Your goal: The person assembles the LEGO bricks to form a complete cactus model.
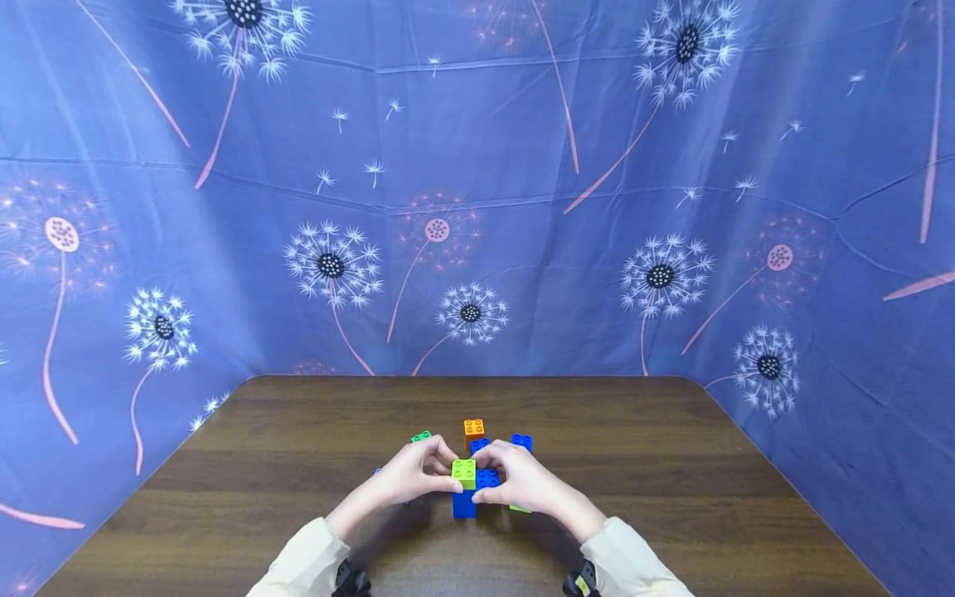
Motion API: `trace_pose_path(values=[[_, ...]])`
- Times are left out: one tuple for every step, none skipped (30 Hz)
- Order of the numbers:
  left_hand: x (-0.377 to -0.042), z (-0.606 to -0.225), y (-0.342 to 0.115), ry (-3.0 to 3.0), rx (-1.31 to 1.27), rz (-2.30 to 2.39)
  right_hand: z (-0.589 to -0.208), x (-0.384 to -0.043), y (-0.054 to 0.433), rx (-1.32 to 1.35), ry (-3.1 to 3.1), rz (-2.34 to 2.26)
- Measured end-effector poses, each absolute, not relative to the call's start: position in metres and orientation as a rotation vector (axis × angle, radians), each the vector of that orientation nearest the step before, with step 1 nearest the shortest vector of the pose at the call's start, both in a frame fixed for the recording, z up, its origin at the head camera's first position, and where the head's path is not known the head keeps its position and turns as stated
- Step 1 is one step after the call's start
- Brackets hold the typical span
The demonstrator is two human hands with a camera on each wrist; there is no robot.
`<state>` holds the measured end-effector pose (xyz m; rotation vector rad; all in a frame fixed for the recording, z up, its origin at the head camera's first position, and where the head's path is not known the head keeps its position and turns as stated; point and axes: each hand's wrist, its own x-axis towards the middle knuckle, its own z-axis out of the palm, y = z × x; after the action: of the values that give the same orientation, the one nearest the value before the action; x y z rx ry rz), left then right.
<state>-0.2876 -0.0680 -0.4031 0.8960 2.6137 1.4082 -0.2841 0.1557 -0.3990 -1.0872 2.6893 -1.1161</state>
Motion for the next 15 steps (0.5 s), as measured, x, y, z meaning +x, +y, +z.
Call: trace_pose_path(values=[[-0.2876,-0.4029,-0.068,2.609,0.894,1.41,-0.3988,-0.2838,0.1558,-1.088,2.686,-1.126],[-0.2876,-0.4026,-0.0679,2.602,0.89,1.415,-0.3983,-0.2834,0.1556,-1.091,2.683,-1.135],[-0.2875,-0.4022,-0.0678,2.592,0.888,1.422,-0.3979,-0.2832,0.1553,-1.093,2.681,-1.145],[-0.2875,-0.4019,-0.0678,2.587,0.885,1.426,-0.3977,-0.2833,0.1549,-1.099,2.685,-1.147],[-0.2875,-0.4017,-0.0677,2.584,0.885,1.429,-0.3972,-0.2832,0.1545,-1.102,2.684,-1.15],[-0.2877,-0.4017,-0.0676,2.58,0.887,1.432,-0.3967,-0.2831,0.1539,-1.106,2.687,-1.151],[-0.2878,-0.4018,-0.0675,2.577,0.888,1.435,-0.396,-0.2829,0.1532,-1.108,2.69,-1.152],[-0.2883,-0.4021,-0.0674,2.575,0.888,1.435,-0.3957,-0.283,0.1524,-1.115,2.695,-1.149],[-0.2887,-0.4023,-0.0675,2.573,0.889,1.435,-0.3958,-0.2832,0.1517,-1.12,2.697,-1.147],[-0.2892,-0.4027,-0.0677,2.575,0.89,1.431,-0.3958,-0.2836,0.1508,-1.13,2.696,-1.146],[-0.2895,-0.4029,-0.0679,2.571,0.891,1.432,-0.3959,-0.2838,0.1501,-1.137,2.692,-1.15],[-0.2898,-0.403,-0.0681,2.57,0.888,1.427,-0.3963,-0.2843,0.1494,-1.147,2.691,-1.151],[-0.2901,-0.403,-0.0684,2.572,0.885,1.421,-0.3968,-0.2848,0.149,-1.157,2.689,-1.153],[-0.2903,-0.4029,-0.0686,2.573,0.882,1.414,-0.3974,-0.2852,0.1486,-1.164,2.684,-1.156],[-0.2904,-0.4027,-0.0687,2.573,0.881,1.409,-0.3978,-0.2854,0.1484,-1.169,2.68,-1.158]])
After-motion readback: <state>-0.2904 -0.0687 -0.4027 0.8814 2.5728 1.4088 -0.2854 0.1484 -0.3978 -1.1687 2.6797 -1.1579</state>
